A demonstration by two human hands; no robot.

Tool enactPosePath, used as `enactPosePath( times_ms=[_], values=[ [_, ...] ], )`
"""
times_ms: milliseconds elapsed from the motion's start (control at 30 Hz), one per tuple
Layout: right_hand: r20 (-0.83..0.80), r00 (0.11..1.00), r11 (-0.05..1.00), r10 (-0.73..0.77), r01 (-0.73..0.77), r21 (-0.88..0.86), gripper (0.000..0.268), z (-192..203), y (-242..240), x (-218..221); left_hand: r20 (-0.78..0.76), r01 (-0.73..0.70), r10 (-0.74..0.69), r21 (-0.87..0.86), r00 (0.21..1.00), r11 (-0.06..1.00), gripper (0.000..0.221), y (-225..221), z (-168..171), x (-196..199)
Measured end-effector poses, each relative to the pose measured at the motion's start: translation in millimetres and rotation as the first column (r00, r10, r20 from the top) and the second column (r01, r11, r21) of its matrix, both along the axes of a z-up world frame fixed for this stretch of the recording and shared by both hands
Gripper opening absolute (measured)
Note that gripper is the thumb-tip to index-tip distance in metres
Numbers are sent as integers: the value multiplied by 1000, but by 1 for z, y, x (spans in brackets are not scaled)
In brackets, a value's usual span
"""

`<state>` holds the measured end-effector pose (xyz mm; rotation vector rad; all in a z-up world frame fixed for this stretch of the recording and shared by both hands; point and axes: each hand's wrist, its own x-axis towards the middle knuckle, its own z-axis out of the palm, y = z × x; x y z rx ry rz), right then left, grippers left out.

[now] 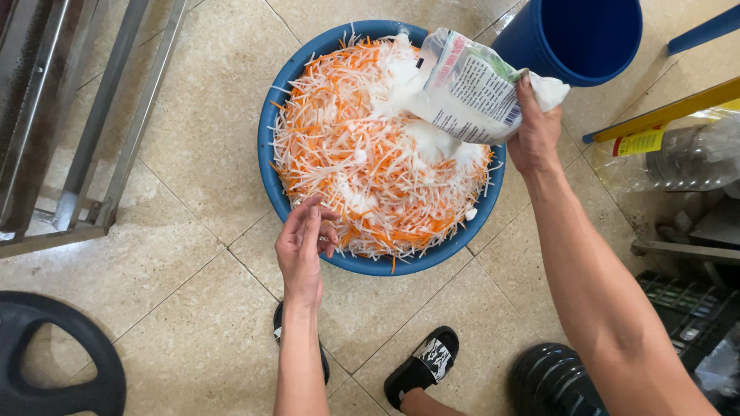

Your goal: The person uses scissors to cut open multiple plastic bags of sugar and salt and pours the contents over a large pile of shredded carrots and daikon in a blue plastic basin.

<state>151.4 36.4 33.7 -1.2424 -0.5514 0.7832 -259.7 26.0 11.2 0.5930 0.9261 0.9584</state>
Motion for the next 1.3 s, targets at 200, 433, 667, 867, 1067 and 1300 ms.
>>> enactPosePath(
  times_ms=[200, 433, 667, 867, 1067, 1300],
  values=[
    [26, 999, 1000, 29, -29, 11, 25, 4, 10, -15, -7, 6, -6, -8, 1000, 1000, 34, -2, -2, -7],
    [96, 995, 999, 2, 1, -34, 24, 13, 16, -39, -17, 16, -16, 0, 1000, 1000, 35, -4, 0, -9],
    [232, 973, 1000, -6, 8, -10, 21, 18, 27, -49, -13, 50, -50, 7, 999, 999, 34, -6, 2, -6],
    [203, 979, 998, -5, 16, -54, 19, 32, 7, -58, -6, 56, -56, 4, 998, 998, 35, -8, -1, -5],
    [172, 985, 997, 10, 3, -73, 20, 47, -18, -70, -30, 79, -79, -10, 996, 997, 35, -11, -6, -2],
    [219, 976, 993, 15, 11, -119, 19, 51, -45, -79, -59, 112, -114, -39, 992, 993, 34, -20, -8, 0]
  ],
)
